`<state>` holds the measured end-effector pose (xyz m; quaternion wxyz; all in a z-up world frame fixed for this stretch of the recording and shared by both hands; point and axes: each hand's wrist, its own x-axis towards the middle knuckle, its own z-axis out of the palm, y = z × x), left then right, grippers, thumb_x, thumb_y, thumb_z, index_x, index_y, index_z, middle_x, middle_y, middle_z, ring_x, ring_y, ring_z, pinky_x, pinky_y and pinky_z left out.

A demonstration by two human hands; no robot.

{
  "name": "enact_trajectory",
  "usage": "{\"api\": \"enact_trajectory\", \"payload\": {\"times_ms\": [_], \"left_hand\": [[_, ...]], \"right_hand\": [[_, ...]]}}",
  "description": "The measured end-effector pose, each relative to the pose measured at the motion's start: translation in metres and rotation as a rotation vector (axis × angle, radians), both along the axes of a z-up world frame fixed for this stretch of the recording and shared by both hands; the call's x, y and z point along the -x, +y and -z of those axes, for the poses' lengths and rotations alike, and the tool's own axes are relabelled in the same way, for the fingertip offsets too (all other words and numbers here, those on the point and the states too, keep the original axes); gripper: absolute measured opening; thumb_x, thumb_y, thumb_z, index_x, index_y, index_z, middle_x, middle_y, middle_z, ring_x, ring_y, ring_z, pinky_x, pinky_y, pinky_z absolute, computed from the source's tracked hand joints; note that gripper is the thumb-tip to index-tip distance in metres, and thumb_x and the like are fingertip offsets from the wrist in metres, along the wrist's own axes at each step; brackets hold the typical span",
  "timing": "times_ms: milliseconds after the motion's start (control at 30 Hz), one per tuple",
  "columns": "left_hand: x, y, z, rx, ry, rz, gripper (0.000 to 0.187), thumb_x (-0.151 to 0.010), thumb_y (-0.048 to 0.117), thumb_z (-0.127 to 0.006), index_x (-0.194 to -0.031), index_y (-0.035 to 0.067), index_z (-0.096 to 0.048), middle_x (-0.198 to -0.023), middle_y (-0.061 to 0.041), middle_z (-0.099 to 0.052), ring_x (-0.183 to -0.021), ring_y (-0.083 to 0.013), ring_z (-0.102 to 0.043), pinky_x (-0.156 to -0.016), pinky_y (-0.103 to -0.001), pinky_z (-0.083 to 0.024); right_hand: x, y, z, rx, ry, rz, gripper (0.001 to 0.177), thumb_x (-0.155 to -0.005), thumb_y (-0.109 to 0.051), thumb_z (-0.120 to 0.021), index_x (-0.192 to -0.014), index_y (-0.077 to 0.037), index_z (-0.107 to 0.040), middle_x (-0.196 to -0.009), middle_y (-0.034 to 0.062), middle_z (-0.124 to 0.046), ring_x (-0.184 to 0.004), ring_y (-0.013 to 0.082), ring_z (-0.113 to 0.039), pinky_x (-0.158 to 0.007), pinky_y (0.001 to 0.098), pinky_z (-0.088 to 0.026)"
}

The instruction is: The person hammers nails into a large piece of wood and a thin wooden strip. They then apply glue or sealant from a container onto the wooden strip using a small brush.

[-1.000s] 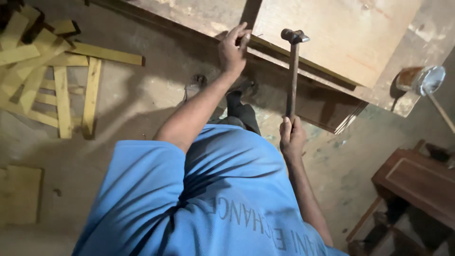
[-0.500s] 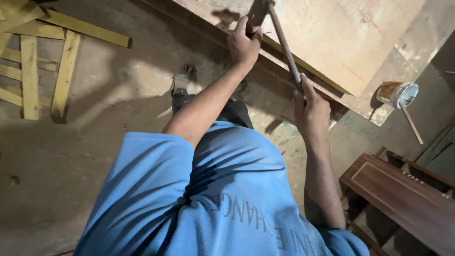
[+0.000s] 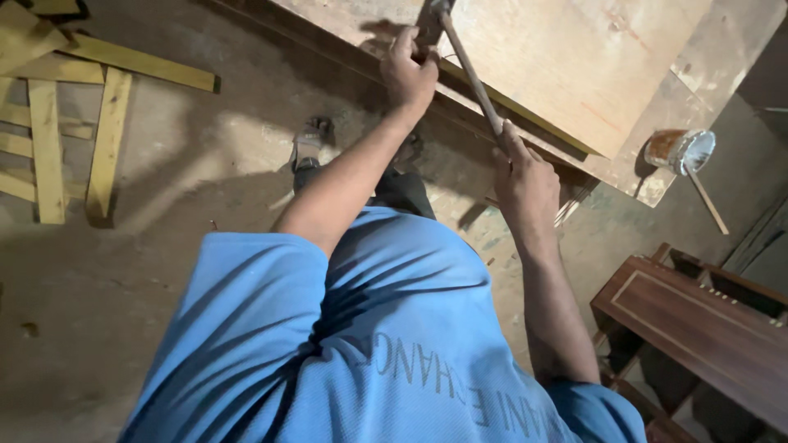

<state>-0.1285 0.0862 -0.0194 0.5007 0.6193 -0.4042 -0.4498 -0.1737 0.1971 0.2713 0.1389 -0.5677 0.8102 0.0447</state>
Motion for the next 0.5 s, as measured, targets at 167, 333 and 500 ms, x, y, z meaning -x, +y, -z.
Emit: {"api": "enact_trajectory", "payload": {"times_ms": [167,333,500], "left_hand": [[-0.005,-0.002,0.001,-0.065,0.059,0.078,0.031,-0.077,0.002,-0.077,-0.107,0.008,-0.071,-0.074,-0.002,-0.069,-0.069,-0.0139,-0.068,-0.069,-0.033,-0.057],[-0.023,-0.006,-0.02,0.146,0.098,0.202,0.024,-0.084,-0.004,-0.072,-0.105,0.006,-0.073,-0.081,-0.003,-0.07,-0.074,-0.0143,-0.069,-0.069,-0.034,-0.06],[-0.075,-0.034,-0.031,0.725,-0.343,0.687,0.04,-0.079,-0.008,-0.069,-0.117,0.004,-0.074,-0.094,-0.013,-0.067,-0.089,-0.0336,-0.068,-0.076,-0.043,-0.057]], "right_hand": [[0.018,0.018,0.017,0.087,-0.076,0.028,0.038,-0.102,-0.022,-0.068,-0.138,-0.01,-0.065,-0.088,0.0234,-0.071,-0.078,0.0399,-0.07,-0.067,0.0477,-0.053],[0.043,0.073,0.052,0.215,-0.222,0.206,0.024,-0.096,-0.021,-0.073,-0.105,0.0,-0.067,-0.074,0.0205,-0.063,-0.061,0.0333,-0.06,-0.06,0.0396,-0.05],[0.071,0.13,0.091,0.175,-0.165,0.237,0.028,-0.093,-0.027,-0.077,-0.089,-0.001,-0.067,-0.072,0.0193,-0.064,-0.062,0.034,-0.063,-0.06,0.0418,-0.049]]}}
